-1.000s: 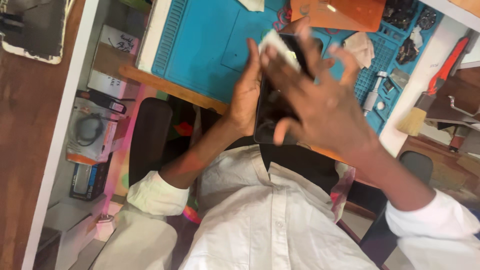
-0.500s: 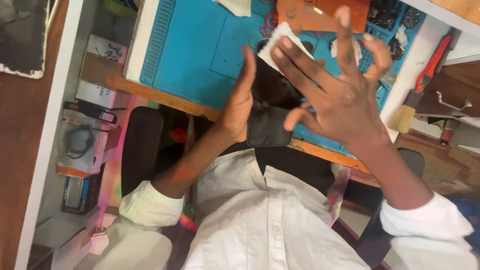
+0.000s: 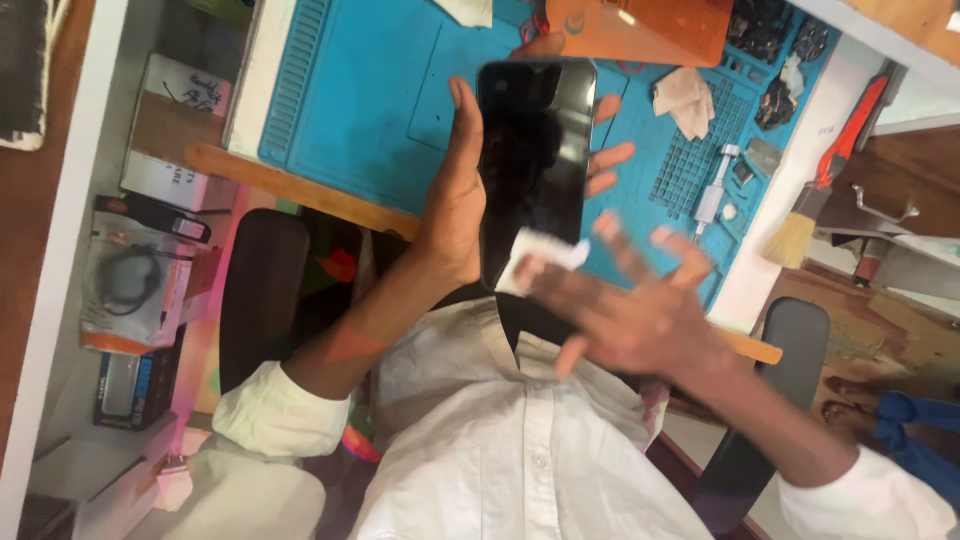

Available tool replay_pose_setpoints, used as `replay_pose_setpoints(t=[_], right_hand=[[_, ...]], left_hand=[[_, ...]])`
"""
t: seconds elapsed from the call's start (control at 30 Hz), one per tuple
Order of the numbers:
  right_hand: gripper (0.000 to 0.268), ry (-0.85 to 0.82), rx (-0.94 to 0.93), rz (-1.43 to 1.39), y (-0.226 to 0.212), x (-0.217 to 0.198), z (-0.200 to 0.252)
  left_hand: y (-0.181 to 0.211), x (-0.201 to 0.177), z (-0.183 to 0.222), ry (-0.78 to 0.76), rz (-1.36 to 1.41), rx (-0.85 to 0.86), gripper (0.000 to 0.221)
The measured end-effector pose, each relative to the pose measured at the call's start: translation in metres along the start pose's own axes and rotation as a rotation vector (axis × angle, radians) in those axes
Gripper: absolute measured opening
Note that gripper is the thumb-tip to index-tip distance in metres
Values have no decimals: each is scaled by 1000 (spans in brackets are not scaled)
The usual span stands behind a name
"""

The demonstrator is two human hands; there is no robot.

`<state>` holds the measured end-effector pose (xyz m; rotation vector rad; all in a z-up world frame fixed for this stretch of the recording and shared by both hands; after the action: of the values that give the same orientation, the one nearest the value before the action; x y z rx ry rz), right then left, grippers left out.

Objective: The person wipes a mobile phone screen with a white cloth, applies adhesive from a tube along the edges, and wraps multiple rubber bands around the device to hold the screen in place.

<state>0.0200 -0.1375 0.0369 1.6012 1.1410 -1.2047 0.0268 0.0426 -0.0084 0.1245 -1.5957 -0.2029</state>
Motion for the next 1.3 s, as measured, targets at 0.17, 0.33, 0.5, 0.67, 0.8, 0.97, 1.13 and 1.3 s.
replay_pose_setpoints(t=[0.17,0.33,0.5,0.67,0.8,0.97,1.13,1.3], right_hand=[[90,-50,229,-80,59,-14,-41],[95,-90,184,-132,32,-6,-72],[94,-73,-20,-34,-13,-15,-40],[94,-39,126,-48,34,-12,-46],[88,-28,186,-45,46,-17,-74],[87,-115,402,-118,43,-27,-76],[93,-107,417,-80,36,-19,-62],[90,-110,216,-148,2,0,-53]], left_hand=[[-9,-6,3,57,-189,-96,90],[-2,1,10,-90,67,-48,79],[-3,-3,-2,-166,96,-46,81],[-9,4,8,-121,-47,-89,78],[-2,8,13,-78,-179,-28,76],[-1,-13,10,118,-296,22,78],[-3,-26,3,169,-577,80,81],[2,-13,6,-50,-137,-21,81]])
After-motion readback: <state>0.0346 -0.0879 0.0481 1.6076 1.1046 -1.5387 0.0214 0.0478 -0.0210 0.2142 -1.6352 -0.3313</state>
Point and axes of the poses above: each hand's wrist, its own z-axis away from the middle knuckle, its own x-axis out of the palm, y = z × x, the point moved 4 cm from there along -z, towards the middle knuckle, and after that the axes turned 4 degrees about x, right-handed, at the moved point
